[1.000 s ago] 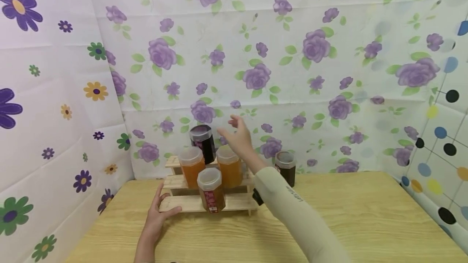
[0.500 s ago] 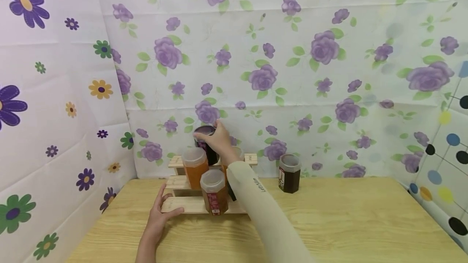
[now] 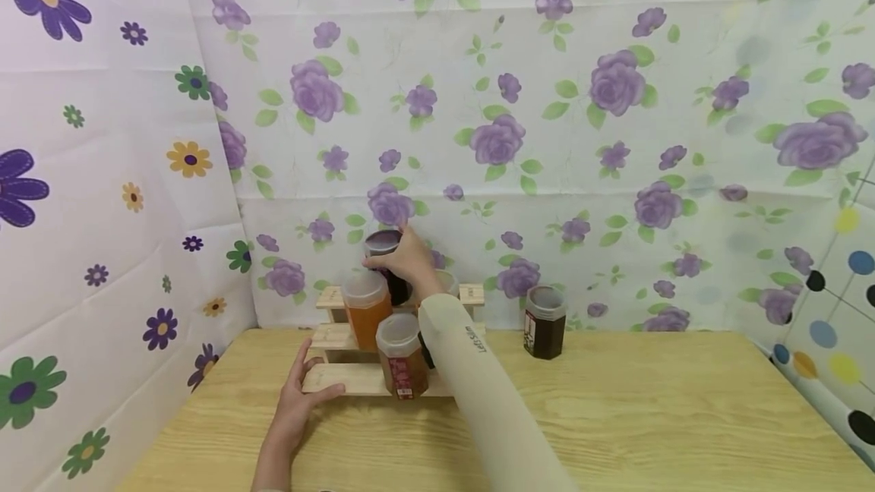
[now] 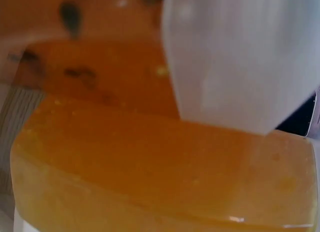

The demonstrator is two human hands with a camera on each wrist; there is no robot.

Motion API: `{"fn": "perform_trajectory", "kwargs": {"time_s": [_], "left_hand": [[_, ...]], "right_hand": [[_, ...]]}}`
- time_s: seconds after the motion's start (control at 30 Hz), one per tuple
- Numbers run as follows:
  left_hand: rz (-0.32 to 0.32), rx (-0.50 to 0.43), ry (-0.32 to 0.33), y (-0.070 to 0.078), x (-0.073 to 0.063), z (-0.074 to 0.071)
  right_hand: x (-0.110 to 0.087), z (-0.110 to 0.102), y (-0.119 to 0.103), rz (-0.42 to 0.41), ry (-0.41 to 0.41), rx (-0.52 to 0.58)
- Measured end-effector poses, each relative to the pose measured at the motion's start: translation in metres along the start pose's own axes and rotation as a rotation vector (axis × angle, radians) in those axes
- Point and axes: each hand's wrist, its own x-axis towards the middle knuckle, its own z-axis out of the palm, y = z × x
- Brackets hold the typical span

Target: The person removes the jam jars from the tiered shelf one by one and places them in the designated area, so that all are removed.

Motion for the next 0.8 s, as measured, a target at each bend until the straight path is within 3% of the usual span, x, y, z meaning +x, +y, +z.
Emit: {"fn": "perform_trajectory", "kwargs": {"time_s": [0.13, 0.2, 0.37, 0.53, 0.67, 0.8], "left_hand": [[-0.009, -0.010, 0.000, 0.003, -0.002, 0.000], [-0.011, -0.007, 0.001, 0.004, -0.002, 0.000], [-0.012, -0.001, -0.001, 0.006, -0.003, -0.003], [-0.005, -0.013, 0.021, 0.002, -0.003, -0.001], [-0.003, -0.017, 0.016, -0.004, -0.002, 0.003], [0.011, -0.001, 0.025, -0.004, 0.000, 0.001]], "right_hand": [[-0.003, 0.000, -0.001, 0.045, 0.019, 0.077], [-0.004, 0.001, -0.002, 0.031, 0.046, 0.045], [-0.002, 0.004, -0.003, -0.015, 0.181, -0.052], [0.001, 0.004, 0.001, -0.041, 0.297, 0.013], [0.004, -0.008, 0.005, -0.050, 0.331, 0.068], [0.007, -0.034, -0.004, -0.082, 0.344, 0.069]]}}
